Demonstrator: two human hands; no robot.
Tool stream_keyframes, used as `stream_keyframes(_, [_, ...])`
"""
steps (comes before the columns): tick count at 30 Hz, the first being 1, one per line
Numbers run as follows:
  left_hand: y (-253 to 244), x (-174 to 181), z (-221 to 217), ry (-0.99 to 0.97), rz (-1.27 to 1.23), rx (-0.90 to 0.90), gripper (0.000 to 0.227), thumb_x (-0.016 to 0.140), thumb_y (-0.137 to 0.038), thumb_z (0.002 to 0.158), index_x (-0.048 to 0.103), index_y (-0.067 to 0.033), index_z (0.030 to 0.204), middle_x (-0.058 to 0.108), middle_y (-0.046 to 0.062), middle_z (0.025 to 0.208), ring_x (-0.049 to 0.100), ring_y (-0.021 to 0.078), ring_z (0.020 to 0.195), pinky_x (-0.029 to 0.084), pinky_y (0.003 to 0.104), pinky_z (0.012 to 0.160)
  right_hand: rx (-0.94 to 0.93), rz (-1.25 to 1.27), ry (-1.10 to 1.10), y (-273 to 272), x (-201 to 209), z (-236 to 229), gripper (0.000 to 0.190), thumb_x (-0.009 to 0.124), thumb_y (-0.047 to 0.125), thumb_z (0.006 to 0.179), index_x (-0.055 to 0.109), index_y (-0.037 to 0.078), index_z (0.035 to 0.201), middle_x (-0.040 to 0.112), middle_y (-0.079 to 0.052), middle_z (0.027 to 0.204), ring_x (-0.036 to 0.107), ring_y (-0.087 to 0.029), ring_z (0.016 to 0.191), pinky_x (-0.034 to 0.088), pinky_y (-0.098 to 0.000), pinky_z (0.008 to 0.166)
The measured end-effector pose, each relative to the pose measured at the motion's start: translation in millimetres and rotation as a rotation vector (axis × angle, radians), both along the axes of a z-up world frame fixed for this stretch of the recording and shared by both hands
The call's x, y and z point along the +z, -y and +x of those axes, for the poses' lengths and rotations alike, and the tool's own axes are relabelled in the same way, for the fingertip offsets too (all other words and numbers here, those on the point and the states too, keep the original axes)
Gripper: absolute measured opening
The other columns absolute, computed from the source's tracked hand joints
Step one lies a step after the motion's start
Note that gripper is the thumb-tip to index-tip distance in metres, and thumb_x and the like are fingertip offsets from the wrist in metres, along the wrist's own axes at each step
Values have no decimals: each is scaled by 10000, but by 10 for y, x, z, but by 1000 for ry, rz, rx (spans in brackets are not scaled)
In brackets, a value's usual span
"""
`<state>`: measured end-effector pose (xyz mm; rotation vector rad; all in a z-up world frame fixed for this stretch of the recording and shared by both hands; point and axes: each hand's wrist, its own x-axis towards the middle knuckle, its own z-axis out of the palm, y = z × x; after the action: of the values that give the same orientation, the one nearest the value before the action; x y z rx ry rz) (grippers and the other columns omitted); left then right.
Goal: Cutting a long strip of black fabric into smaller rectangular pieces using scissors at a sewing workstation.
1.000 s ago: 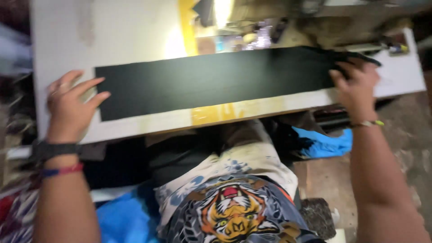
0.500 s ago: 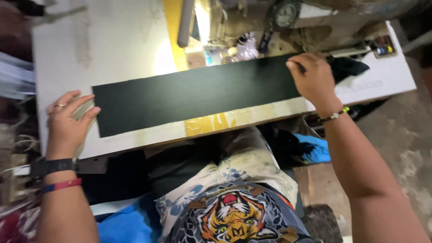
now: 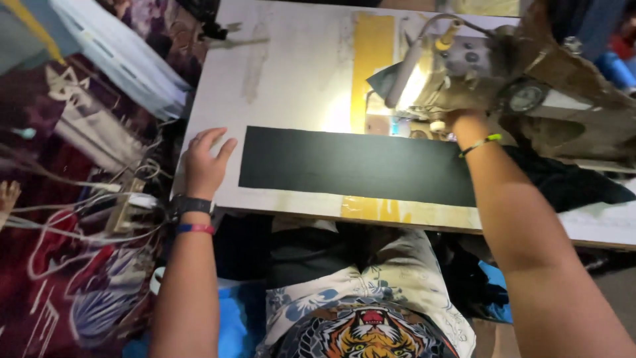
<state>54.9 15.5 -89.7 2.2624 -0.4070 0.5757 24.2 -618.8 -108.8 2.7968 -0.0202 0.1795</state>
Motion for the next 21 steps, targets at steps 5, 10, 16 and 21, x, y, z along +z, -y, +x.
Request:
stream_keyframes(5, [56,106,-62,-68,-57,-16,362,824,-374,968,742,-130,1223,705,68,1170,678,274,1079,543,387,967,-1,91,-108,145,210,-442,353,539,269,1083,759,-7,1080,790,-211,974,758,-365,957,603,-472,868])
stream_keyframes(10, [72,258,-131,-16,6,-105,349,727,-278,1012,707,-14,1239,680,157,1221,659,304,1078,536,410,939,-391,2178,152,-241,601,-1002,168,498,80,1004,578,225,975,583,29,871,484,-92,743,261,-285,550])
stream_keyframes(16, [11,422,-229,9,-42,-183,316,723,-175,1034,663,7,1285,618,163,1245,574,297,1097,491,388,943,474,970,-40,-480,1267,-2857,536,309,514,1033,647,100,999,683,-36,976,669,-208,886,469,-347,818])
stream_keyframes(21, [1102,1274,-1048,327,121,-277,231,662,5,1117,653,173,1275,621,322,1245,546,479,1184,438,560,1073,-125,1981,-213,-458,1126,-4321,456,877,411,767,654,29,874,599,-46,705,509,-144,634,366,-289,572])
